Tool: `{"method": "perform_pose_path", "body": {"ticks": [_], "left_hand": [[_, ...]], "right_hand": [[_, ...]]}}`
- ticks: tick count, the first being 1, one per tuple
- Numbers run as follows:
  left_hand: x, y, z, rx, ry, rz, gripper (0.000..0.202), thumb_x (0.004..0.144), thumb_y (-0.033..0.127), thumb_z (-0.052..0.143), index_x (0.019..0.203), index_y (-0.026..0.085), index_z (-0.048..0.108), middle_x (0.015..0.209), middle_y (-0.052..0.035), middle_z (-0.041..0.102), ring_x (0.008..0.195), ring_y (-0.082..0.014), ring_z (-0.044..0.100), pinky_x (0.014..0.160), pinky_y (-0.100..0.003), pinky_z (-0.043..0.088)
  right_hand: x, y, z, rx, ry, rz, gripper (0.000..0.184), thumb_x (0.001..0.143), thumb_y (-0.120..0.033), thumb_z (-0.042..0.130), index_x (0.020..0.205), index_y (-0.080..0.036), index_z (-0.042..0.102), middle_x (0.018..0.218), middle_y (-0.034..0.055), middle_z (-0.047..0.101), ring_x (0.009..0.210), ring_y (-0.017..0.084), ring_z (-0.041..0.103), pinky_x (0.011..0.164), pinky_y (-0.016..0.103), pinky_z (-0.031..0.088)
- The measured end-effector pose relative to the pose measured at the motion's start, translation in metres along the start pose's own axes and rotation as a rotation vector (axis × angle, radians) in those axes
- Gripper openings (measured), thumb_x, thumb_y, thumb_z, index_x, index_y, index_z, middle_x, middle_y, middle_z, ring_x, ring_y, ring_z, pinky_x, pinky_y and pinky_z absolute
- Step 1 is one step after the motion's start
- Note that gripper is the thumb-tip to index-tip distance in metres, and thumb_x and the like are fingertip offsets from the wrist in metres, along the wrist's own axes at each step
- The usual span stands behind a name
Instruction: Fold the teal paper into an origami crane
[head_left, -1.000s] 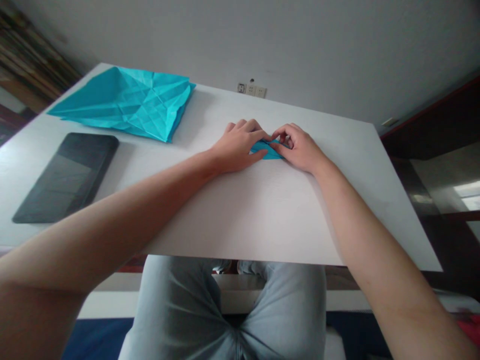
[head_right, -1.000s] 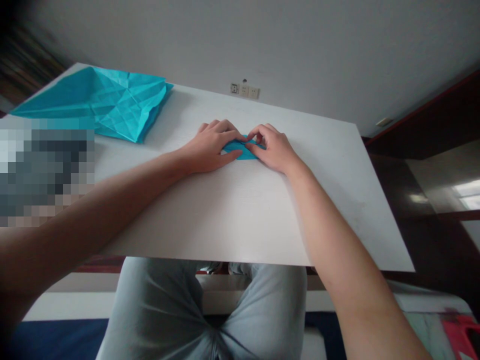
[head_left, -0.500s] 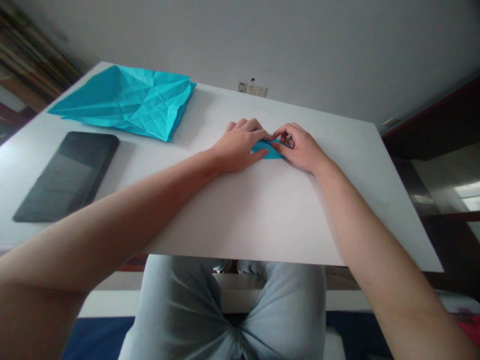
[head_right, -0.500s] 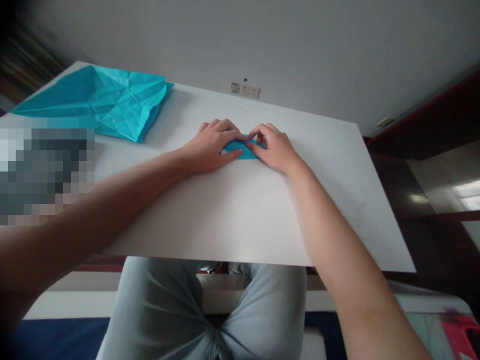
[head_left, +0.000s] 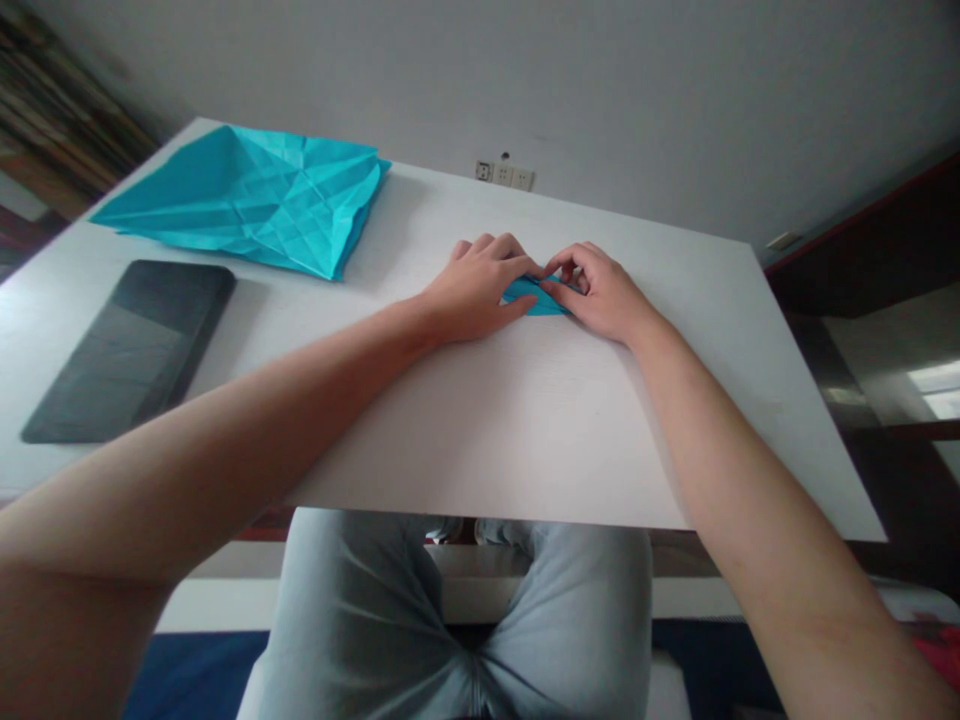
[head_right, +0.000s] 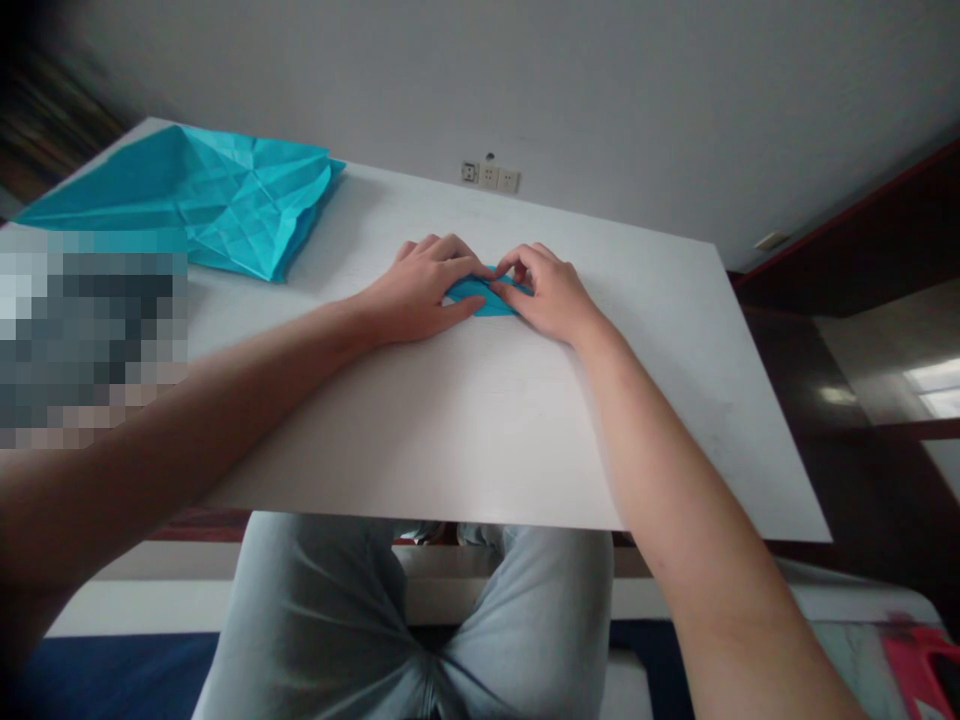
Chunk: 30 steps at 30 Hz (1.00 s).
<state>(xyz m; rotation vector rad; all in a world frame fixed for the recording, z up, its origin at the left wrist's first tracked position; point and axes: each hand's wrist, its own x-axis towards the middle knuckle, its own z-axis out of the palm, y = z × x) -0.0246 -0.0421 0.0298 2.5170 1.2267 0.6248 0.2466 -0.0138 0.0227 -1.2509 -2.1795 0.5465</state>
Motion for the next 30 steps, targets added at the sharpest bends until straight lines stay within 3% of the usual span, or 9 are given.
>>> {"method": "perform_pose_path", "body": {"ticks": [10, 19, 30], "left_hand": [[0.0, 0.002, -0.002, -0.003, -0.027, -0.009, 0.059, 0.112, 0.035, 0.068, 0.169, 0.029, 0.081, 0.166, -0.0195, 0.071, 0.157, -0.0505, 0.062, 0.137, -0.077, 0.046], [0.0, 0.001, -0.003, 0.002, -0.028, -0.008, 0.057, 0.114, 0.036, 0.066, 0.168, 0.029, 0.081, 0.165, -0.0193, 0.071, 0.156, -0.0491, 0.063, 0.137, -0.074, 0.046], [0.001, 0.001, -0.001, 0.022, -0.02, -0.006, 0.053, 0.114, 0.036, 0.066, 0.163, 0.026, 0.083, 0.162, -0.0202, 0.072, 0.155, -0.0495, 0.063, 0.136, -0.076, 0.048]], "right_hand": [[0.001, 0.011, 0.002, 0.011, 0.011, -0.068, 0.048, 0.11, -0.076, 0.088, 0.118, -0.03, 0.081, 0.113, 0.0078, 0.073, 0.101, 0.029, 0.066, 0.095, 0.049, 0.054], [0.001, 0.008, 0.002, -0.002, 0.006, -0.043, 0.046, 0.109, -0.074, 0.09, 0.118, -0.03, 0.082, 0.112, 0.0075, 0.072, 0.101, 0.029, 0.065, 0.094, 0.048, 0.054], [0.001, 0.006, 0.002, 0.019, 0.008, -0.024, 0.054, 0.111, -0.083, 0.082, 0.116, -0.03, 0.081, 0.114, 0.0085, 0.073, 0.1, 0.029, 0.065, 0.093, 0.048, 0.055]]}}
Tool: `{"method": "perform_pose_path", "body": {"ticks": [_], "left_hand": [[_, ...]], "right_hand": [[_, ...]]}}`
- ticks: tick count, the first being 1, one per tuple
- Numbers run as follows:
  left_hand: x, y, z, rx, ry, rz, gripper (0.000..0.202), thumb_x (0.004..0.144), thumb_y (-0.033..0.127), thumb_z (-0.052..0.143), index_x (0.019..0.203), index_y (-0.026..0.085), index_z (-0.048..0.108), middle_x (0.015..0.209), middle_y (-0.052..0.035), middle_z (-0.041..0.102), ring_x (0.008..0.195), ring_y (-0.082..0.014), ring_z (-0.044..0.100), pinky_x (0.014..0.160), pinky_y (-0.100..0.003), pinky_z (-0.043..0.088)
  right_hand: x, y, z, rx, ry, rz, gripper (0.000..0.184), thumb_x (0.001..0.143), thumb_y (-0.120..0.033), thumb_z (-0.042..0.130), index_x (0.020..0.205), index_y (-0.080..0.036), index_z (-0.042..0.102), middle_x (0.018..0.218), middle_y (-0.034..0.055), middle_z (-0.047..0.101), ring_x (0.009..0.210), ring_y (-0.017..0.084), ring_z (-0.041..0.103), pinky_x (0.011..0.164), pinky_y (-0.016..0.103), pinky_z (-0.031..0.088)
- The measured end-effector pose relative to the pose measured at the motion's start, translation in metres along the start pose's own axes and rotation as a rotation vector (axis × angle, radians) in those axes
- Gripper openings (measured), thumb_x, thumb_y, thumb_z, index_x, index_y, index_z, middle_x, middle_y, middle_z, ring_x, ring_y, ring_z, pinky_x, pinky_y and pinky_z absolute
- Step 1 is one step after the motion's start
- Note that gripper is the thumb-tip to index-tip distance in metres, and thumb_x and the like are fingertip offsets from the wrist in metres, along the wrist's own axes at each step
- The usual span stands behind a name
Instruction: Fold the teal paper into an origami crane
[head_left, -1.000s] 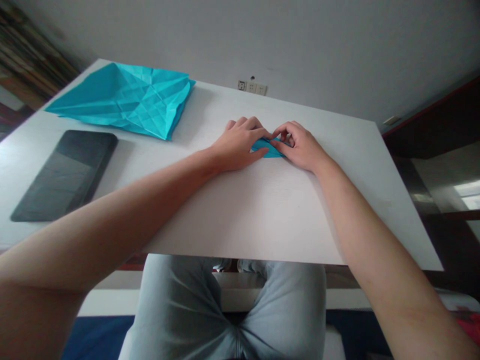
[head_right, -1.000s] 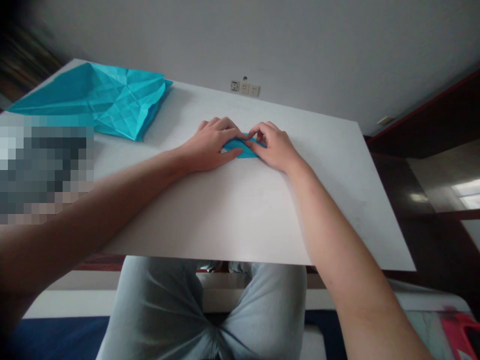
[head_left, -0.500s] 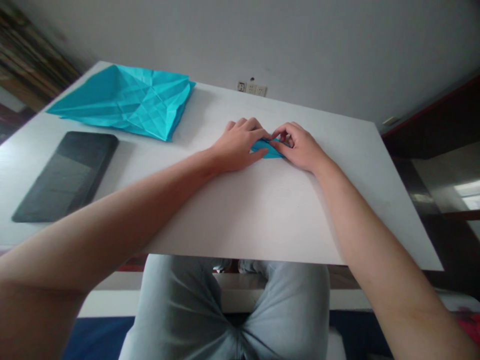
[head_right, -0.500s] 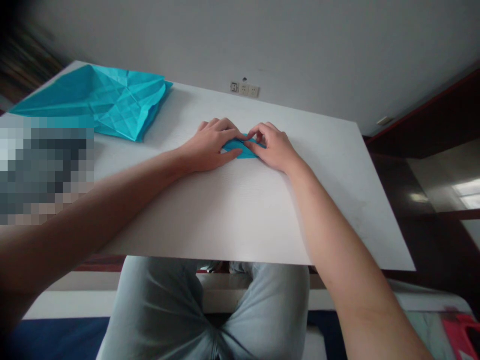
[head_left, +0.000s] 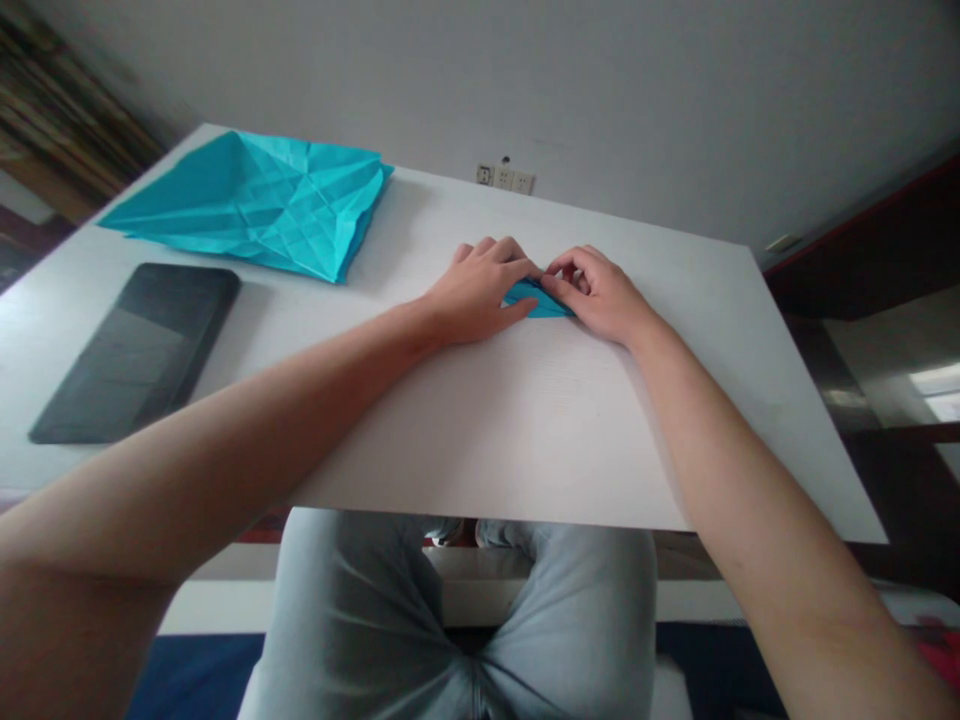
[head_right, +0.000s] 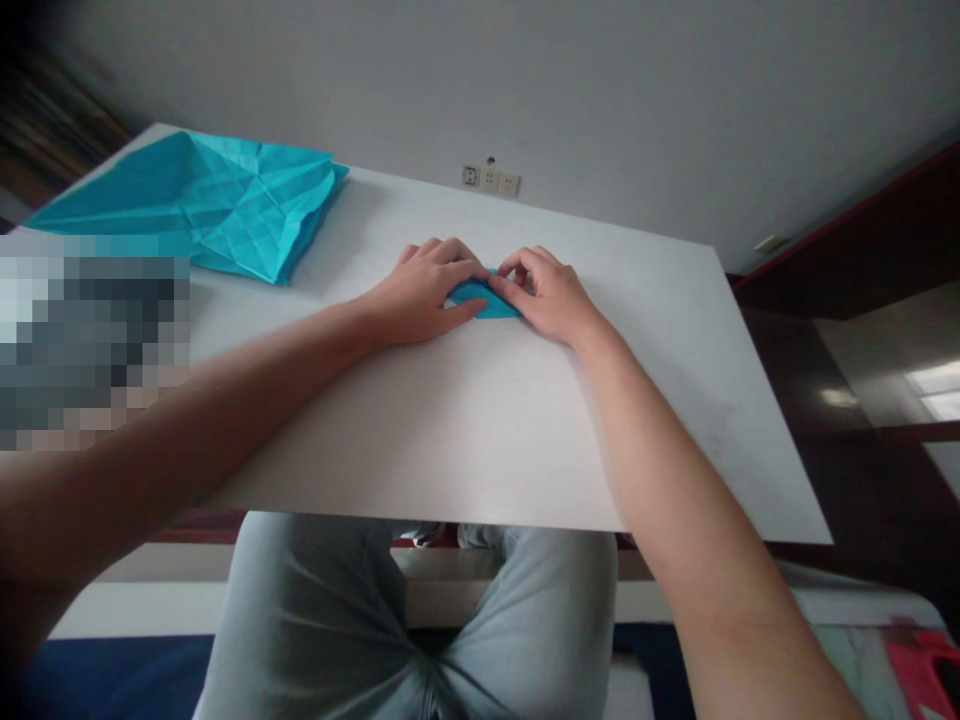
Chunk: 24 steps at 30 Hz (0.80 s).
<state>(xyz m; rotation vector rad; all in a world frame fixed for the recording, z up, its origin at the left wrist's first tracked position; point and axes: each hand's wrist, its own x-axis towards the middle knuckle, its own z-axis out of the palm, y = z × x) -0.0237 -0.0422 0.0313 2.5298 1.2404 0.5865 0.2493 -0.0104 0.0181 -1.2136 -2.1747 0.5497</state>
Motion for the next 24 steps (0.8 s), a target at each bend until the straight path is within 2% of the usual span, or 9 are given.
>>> {"method": "perform_pose_path", "body": {"ticks": [5, 10, 17, 24], "left_hand": [[0.0002, -0.0004, 0.0007, -0.006, 0.003, 0.003, 0.055, 0.113, 0.036, 0.066, 0.165, 0.027, 0.082, 0.162, -0.0195, 0.072, 0.154, -0.0483, 0.064, 0.136, -0.075, 0.048], [0.0009, -0.0022, 0.0018, -0.009, 0.004, -0.002, 0.054, 0.113, 0.035, 0.068, 0.164, 0.028, 0.083, 0.163, -0.0186, 0.071, 0.154, -0.0482, 0.063, 0.137, -0.075, 0.047], [0.0003, -0.0006, 0.0004, -0.012, -0.008, -0.006, 0.055, 0.114, 0.035, 0.066, 0.166, 0.026, 0.082, 0.164, -0.0201, 0.071, 0.155, -0.0497, 0.062, 0.136, -0.076, 0.046], [-0.0002, -0.0006, -0.0004, -0.009, -0.01, -0.007, 0.054, 0.113, 0.036, 0.066, 0.164, 0.025, 0.082, 0.163, -0.0205, 0.072, 0.154, -0.049, 0.063, 0.137, -0.076, 0.048]], "right_hand": [[-0.0002, 0.0007, 0.0004, -0.01, 0.005, -0.015, 0.058, 0.106, -0.087, 0.085, 0.116, -0.03, 0.081, 0.113, 0.0085, 0.074, 0.099, 0.029, 0.064, 0.094, 0.049, 0.055], [0.0002, -0.0008, 0.0001, 0.007, 0.001, 0.007, 0.063, 0.107, -0.093, 0.08, 0.115, -0.03, 0.081, 0.114, 0.0091, 0.075, 0.1, 0.029, 0.064, 0.093, 0.048, 0.055], [-0.0006, -0.0049, -0.0009, -0.01, 0.003, 0.021, 0.059, 0.104, -0.088, 0.086, 0.114, -0.03, 0.081, 0.112, 0.0081, 0.074, 0.099, 0.029, 0.063, 0.092, 0.048, 0.054], [-0.0006, -0.0052, -0.0003, 0.01, 0.001, 0.011, 0.062, 0.105, -0.092, 0.083, 0.114, -0.03, 0.082, 0.112, 0.0087, 0.074, 0.099, 0.029, 0.063, 0.093, 0.048, 0.054]]}}
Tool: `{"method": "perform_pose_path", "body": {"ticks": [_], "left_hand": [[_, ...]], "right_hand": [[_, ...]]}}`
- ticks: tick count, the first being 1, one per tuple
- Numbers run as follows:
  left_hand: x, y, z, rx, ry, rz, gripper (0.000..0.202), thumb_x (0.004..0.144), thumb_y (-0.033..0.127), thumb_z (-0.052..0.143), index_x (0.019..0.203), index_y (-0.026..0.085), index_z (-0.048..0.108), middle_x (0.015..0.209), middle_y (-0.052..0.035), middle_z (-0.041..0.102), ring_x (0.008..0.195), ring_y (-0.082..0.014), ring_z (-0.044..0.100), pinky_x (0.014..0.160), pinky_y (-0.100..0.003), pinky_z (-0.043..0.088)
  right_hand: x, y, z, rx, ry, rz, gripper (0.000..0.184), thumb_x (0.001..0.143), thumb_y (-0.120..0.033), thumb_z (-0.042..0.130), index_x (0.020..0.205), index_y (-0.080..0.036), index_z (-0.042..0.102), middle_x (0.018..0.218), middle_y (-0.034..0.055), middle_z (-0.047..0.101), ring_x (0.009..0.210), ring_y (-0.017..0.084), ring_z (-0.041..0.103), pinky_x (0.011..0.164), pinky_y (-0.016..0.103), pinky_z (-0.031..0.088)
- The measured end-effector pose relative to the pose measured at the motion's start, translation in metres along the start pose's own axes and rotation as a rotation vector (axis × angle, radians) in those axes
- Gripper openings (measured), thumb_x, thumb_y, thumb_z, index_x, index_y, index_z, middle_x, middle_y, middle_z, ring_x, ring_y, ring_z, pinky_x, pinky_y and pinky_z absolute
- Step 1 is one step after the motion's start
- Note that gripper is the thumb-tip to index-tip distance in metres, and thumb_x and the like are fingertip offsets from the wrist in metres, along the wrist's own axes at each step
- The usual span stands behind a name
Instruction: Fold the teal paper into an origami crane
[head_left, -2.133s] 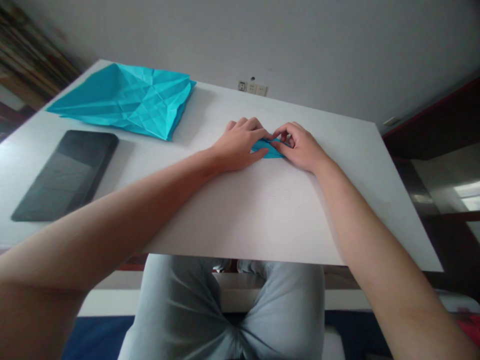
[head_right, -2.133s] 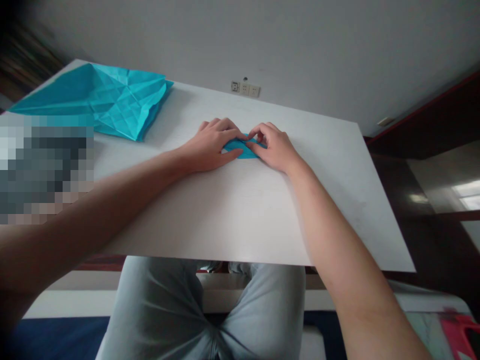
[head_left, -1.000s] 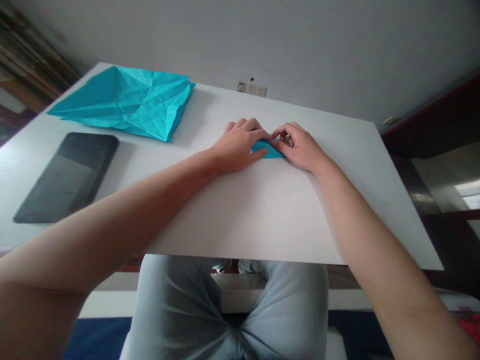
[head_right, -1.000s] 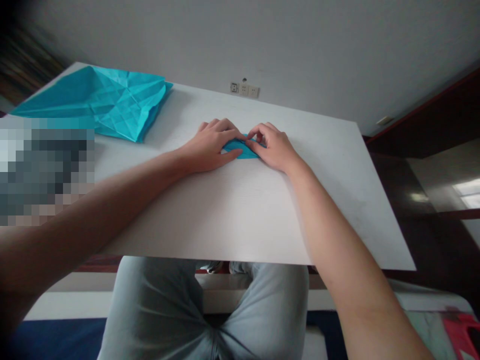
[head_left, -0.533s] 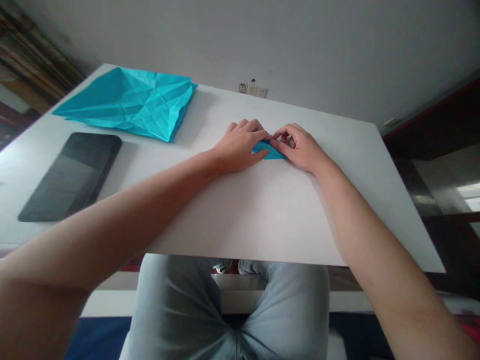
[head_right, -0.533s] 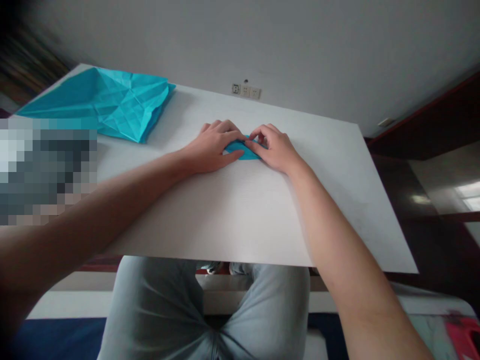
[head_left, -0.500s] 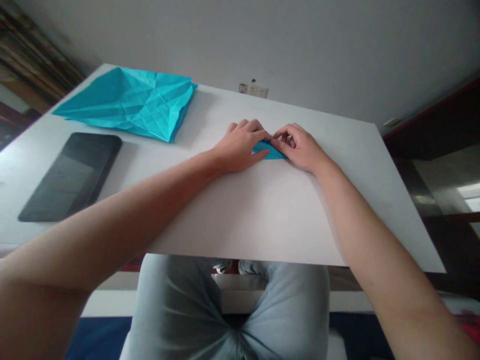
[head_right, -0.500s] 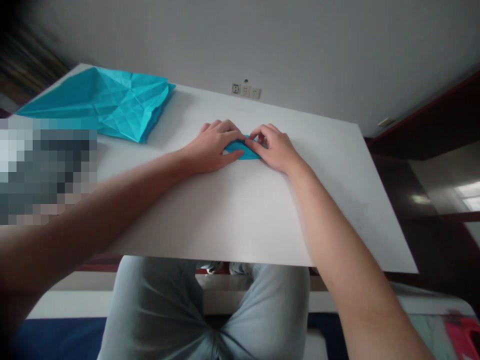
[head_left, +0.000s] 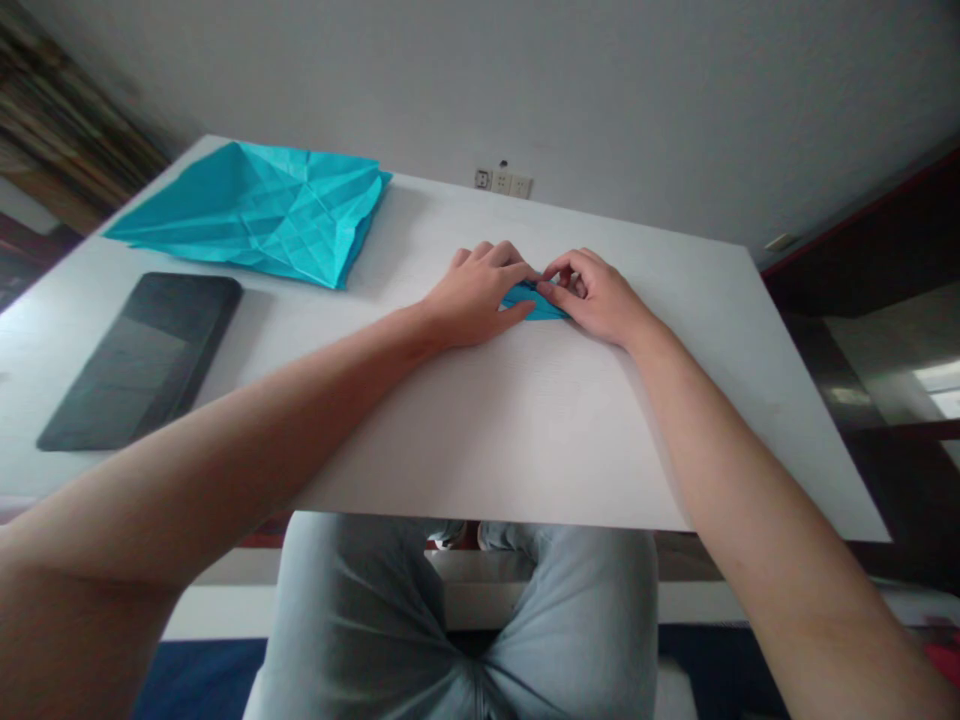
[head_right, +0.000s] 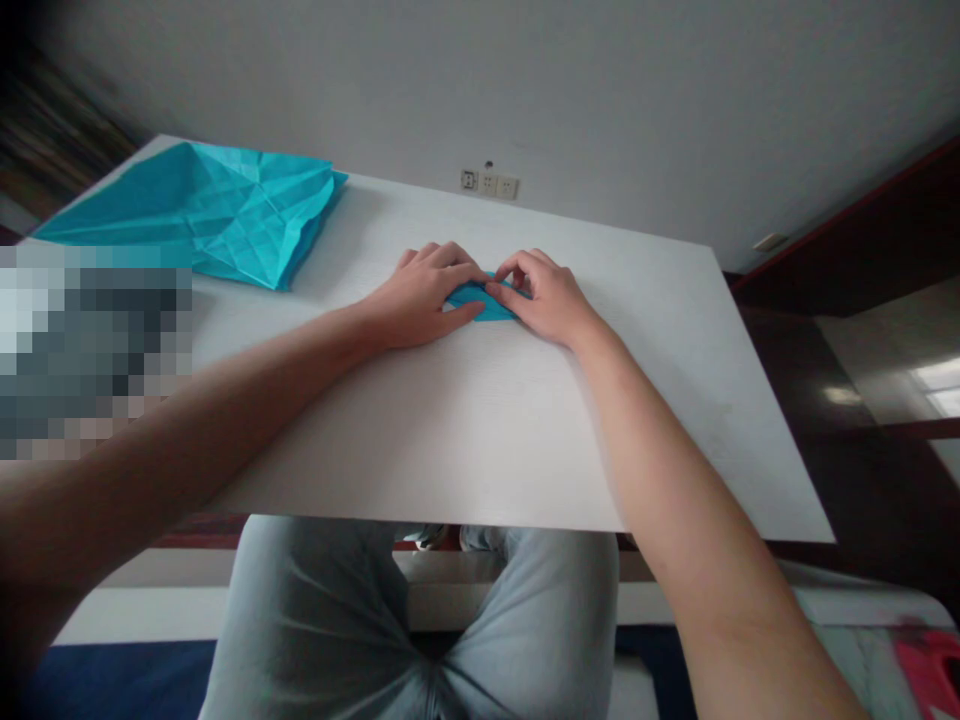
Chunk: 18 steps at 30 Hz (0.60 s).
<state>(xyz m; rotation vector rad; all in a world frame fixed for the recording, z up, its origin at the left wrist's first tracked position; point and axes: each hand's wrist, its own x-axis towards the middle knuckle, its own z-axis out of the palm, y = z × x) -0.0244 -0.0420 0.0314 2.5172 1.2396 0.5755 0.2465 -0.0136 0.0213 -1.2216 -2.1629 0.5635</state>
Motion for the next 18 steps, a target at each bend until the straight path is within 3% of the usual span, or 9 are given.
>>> {"method": "perform_pose_path", "body": {"ticks": [13, 18], "left_hand": [[-0.0014, 0.0034, -0.0022, -0.002, -0.004, -0.009, 0.057, 0.114, 0.037, 0.065, 0.166, 0.025, 0.082, 0.164, -0.0219, 0.072, 0.155, -0.0499, 0.063, 0.136, -0.076, 0.047], [-0.0016, 0.0034, -0.0019, -0.011, 0.005, -0.007, 0.056, 0.113, 0.036, 0.066, 0.166, 0.026, 0.083, 0.163, -0.0207, 0.072, 0.156, -0.0489, 0.063, 0.137, -0.075, 0.047]], "right_hand": [[0.0009, -0.0009, -0.0001, -0.009, 0.002, 0.023, 0.059, 0.102, -0.089, 0.089, 0.114, -0.031, 0.081, 0.111, 0.0081, 0.073, 0.1, 0.03, 0.063, 0.092, 0.048, 0.054], [0.001, 0.0014, 0.0, -0.015, -0.006, 0.01, 0.046, 0.106, -0.074, 0.092, 0.115, -0.03, 0.081, 0.111, 0.0074, 0.072, 0.101, 0.03, 0.065, 0.095, 0.048, 0.054]]}}
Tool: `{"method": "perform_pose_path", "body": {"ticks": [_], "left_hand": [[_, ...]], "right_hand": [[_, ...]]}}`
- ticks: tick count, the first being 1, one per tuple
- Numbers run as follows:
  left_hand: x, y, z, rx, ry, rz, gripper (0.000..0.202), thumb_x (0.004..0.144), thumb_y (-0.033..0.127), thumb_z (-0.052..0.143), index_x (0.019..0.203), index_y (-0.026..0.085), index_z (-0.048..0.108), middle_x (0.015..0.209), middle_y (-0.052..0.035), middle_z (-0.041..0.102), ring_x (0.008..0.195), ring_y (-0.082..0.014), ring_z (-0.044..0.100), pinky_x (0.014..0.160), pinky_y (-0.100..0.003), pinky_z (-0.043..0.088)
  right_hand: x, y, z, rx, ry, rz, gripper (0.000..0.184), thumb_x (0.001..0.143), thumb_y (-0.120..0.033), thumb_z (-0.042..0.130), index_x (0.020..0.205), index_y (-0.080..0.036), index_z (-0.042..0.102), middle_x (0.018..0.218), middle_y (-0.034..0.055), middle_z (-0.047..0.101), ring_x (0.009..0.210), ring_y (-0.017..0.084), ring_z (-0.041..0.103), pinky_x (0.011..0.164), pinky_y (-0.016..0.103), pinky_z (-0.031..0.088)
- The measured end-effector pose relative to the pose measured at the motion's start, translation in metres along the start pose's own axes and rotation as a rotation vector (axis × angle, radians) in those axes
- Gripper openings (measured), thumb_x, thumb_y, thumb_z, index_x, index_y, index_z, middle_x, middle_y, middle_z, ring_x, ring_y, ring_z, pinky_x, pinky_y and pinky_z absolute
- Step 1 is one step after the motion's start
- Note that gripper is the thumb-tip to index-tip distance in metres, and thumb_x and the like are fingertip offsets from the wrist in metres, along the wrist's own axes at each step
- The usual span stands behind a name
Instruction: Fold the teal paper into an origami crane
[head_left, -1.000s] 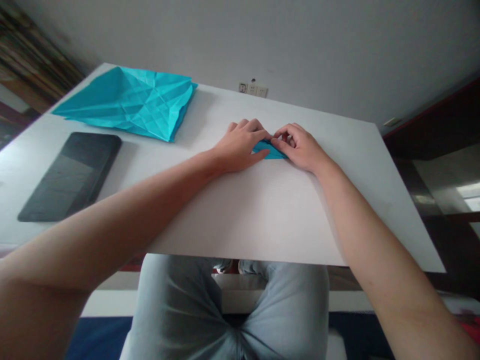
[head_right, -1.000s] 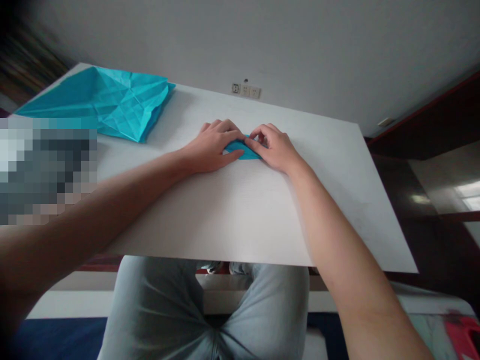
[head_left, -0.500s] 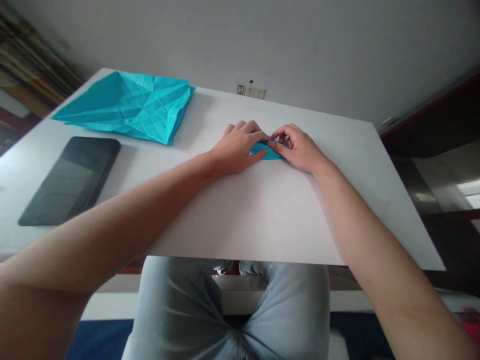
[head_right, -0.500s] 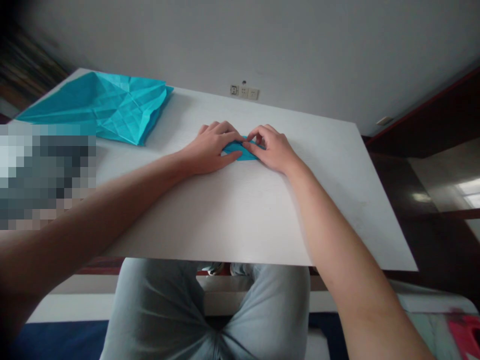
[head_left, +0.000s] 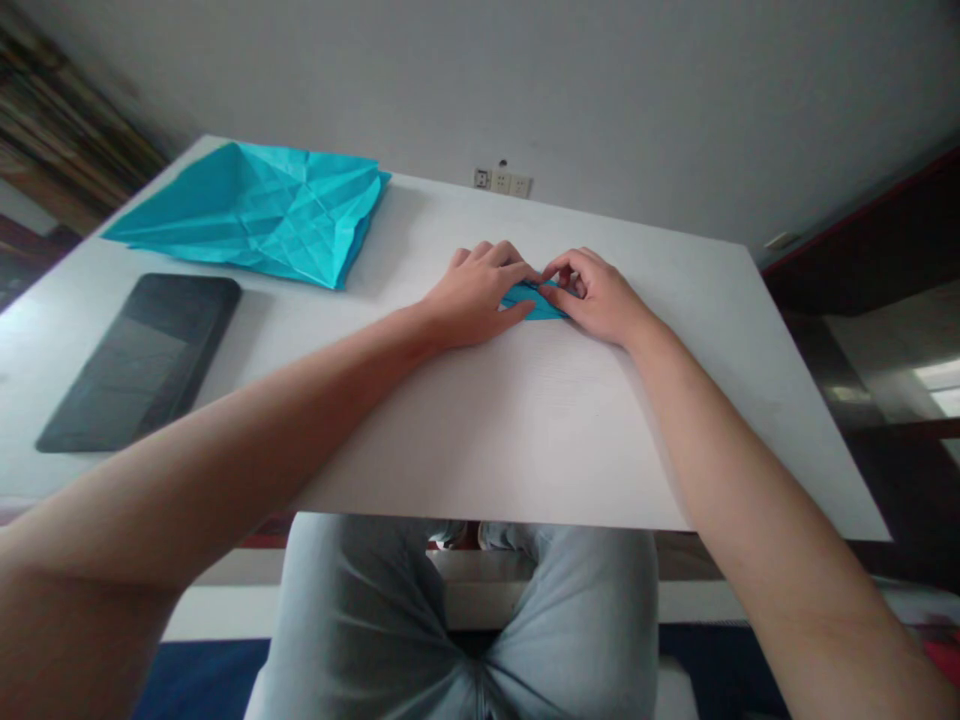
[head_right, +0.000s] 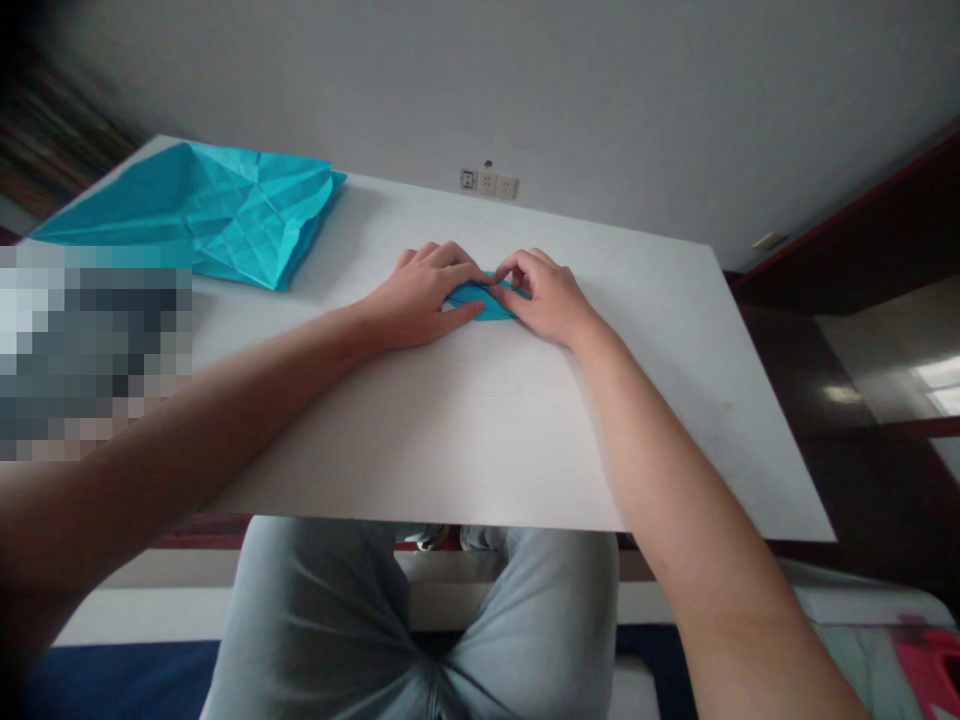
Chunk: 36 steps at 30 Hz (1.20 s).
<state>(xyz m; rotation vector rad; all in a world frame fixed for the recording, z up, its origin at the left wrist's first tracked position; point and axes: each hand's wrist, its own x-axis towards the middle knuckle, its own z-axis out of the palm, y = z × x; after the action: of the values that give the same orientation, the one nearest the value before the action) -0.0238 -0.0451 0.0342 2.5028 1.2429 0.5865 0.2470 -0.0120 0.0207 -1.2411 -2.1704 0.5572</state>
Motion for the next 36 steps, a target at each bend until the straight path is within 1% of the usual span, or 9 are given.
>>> {"method": "perform_pose_path", "body": {"ticks": [3, 5, 9, 12, 17, 25, 32, 36], "left_hand": [[-0.0001, -0.0007, 0.0003, 0.0, 0.003, 0.001, 0.056, 0.112, 0.036, 0.066, 0.165, 0.027, 0.083, 0.162, -0.0202, 0.073, 0.156, -0.0488, 0.063, 0.137, -0.075, 0.047], [-0.0002, -0.001, 0.0001, 0.001, 0.006, 0.007, 0.056, 0.112, 0.036, 0.066, 0.165, 0.028, 0.083, 0.161, -0.0201, 0.073, 0.155, -0.049, 0.064, 0.136, -0.076, 0.048], [-0.0002, -0.0003, -0.0009, 0.007, -0.002, 0.007, 0.057, 0.113, 0.037, 0.065, 0.166, 0.027, 0.083, 0.163, -0.021, 0.073, 0.156, -0.0491, 0.064, 0.136, -0.075, 0.048], [0.0001, 0.0003, -0.0012, 0.009, -0.012, -0.001, 0.058, 0.113, 0.037, 0.065, 0.168, 0.028, 0.082, 0.164, -0.0206, 0.072, 0.156, -0.0493, 0.063, 0.136, -0.075, 0.048], [0.0002, -0.0002, -0.0006, 0.003, -0.008, 0.002, 0.058, 0.112, 0.036, 0.066, 0.168, 0.029, 0.082, 0.165, -0.02, 0.072, 0.157, -0.0498, 0.063, 0.137, -0.076, 0.046], [0.0007, -0.0011, 0.0008, 0.005, 0.01, 0.006, 0.055, 0.111, 0.037, 0.067, 0.163, 0.028, 0.083, 0.162, -0.0206, 0.073, 0.156, -0.0504, 0.064, 0.136, -0.078, 0.048], [0.0013, -0.0044, 0.0026, 0.006, 0.018, 0.024, 0.054, 0.111, 0.037, 0.066, 0.161, 0.03, 0.083, 0.159, -0.0189, 0.072, 0.155, -0.0492, 0.064, 0.134, -0.077, 0.049], [0.0015, -0.0043, 0.0029, 0.007, 0.015, 0.02, 0.056, 0.111, 0.038, 0.065, 0.163, 0.029, 0.083, 0.16, -0.0195, 0.071, 0.156, -0.0496, 0.063, 0.134, -0.076, 0.048]], "right_hand": [[-0.0002, -0.001, 0.0001, -0.01, 0.0, 0.01, 0.04, 0.107, -0.068, 0.094, 0.115, -0.03, 0.081, 0.111, 0.0069, 0.072, 0.103, 0.03, 0.065, 0.094, 0.047, 0.054], [-0.0003, -0.0017, 0.0001, -0.012, -0.002, 0.011, 0.039, 0.107, -0.067, 0.094, 0.115, -0.031, 0.081, 0.111, 0.0069, 0.072, 0.104, 0.03, 0.065, 0.093, 0.047, 0.053], [-0.0006, -0.001, 0.0001, -0.013, 0.0, -0.007, 0.042, 0.108, -0.071, 0.091, 0.116, -0.031, 0.081, 0.112, 0.0074, 0.073, 0.102, 0.03, 0.065, 0.092, 0.048, 0.053], [-0.0008, 0.0004, 0.0, -0.021, -0.001, -0.011, 0.045, 0.108, -0.074, 0.089, 0.117, -0.032, 0.081, 0.113, 0.0078, 0.072, 0.1, 0.03, 0.064, 0.091, 0.048, 0.053], [-0.0007, 0.0019, 0.0006, -0.019, -0.003, -0.018, 0.043, 0.108, -0.073, 0.089, 0.118, -0.032, 0.08, 0.114, 0.008, 0.072, 0.1, 0.03, 0.064, 0.092, 0.049, 0.052], [0.0003, 0.0003, 0.0009, -0.024, -0.003, -0.007, 0.046, 0.107, -0.076, 0.091, 0.117, -0.032, 0.08, 0.114, 0.0082, 0.073, 0.102, 0.031, 0.065, 0.093, 0.049, 0.053], [0.0003, -0.002, -0.0012, -0.022, -0.013, 0.011, 0.05, 0.106, -0.08, 0.09, 0.118, -0.032, 0.08, 0.114, 0.0083, 0.072, 0.106, 0.032, 0.065, 0.092, 0.048, 0.055], [0.0005, -0.0021, -0.0013, -0.021, -0.016, 0.011, 0.05, 0.107, -0.079, 0.091, 0.117, -0.031, 0.08, 0.116, 0.009, 0.073, 0.107, 0.032, 0.066, 0.093, 0.049, 0.055]]}}
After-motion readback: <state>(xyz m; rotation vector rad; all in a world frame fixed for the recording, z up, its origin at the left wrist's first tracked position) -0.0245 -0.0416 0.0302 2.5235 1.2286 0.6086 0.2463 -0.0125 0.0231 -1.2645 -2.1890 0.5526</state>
